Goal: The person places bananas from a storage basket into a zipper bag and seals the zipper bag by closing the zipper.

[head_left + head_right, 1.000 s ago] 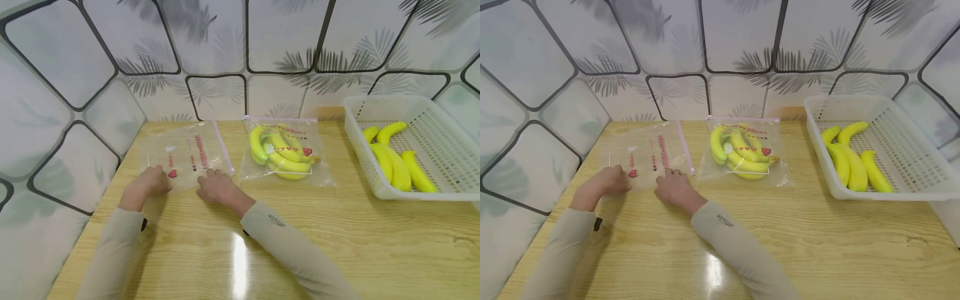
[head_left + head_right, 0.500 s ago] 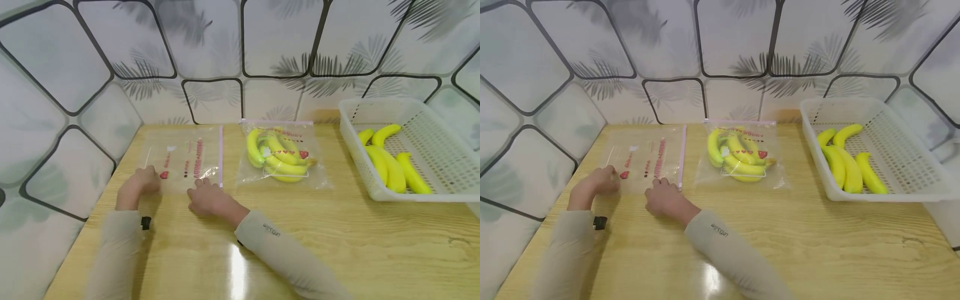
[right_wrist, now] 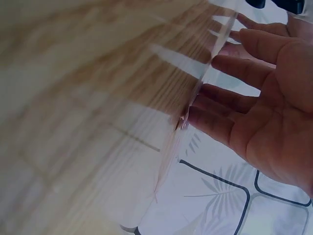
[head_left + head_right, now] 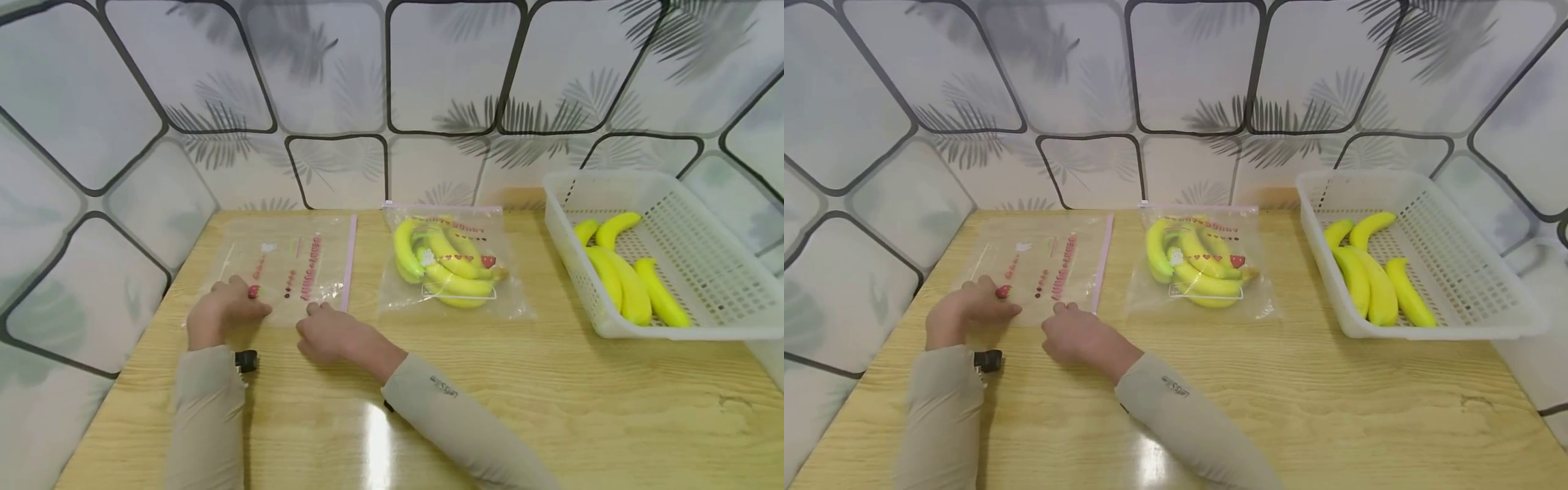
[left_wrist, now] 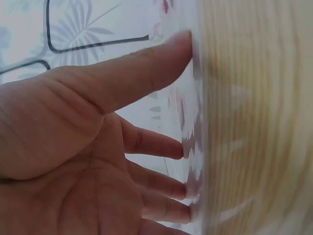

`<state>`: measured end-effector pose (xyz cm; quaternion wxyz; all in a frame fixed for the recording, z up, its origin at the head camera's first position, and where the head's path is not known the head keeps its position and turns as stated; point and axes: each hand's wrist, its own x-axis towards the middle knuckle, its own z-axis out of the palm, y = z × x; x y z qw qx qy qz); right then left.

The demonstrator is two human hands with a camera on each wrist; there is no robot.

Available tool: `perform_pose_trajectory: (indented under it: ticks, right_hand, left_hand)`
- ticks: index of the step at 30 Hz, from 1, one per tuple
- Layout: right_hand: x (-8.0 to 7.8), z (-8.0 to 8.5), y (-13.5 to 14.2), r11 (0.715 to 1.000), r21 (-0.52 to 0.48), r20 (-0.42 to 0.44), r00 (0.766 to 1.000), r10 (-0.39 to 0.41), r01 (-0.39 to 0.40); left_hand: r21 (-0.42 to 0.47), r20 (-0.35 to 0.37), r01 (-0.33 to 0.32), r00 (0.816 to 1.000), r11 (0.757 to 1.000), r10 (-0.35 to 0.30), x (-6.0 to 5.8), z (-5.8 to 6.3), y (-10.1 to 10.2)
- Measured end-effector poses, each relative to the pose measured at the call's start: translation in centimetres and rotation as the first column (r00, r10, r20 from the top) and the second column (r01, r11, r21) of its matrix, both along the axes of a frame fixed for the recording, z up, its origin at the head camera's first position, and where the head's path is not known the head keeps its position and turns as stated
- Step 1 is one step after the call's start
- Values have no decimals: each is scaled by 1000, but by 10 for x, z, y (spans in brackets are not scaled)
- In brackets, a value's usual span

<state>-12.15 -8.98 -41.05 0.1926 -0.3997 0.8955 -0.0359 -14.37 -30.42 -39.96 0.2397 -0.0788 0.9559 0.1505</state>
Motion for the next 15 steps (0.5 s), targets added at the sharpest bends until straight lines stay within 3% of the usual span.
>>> perform_pose_trajectory:
  ticks: [7,15]
  right_hand:
    - [-6,4,4,995,-97,71,997,33,-26]
    - [-2,1,9,998,-59,195,981,-11,23]
  left_hand:
    - [25,-13,-14,1000,1000,14,-6,2,-8]
    - [55,-30,-24,999,998,25,-2,-3,-1]
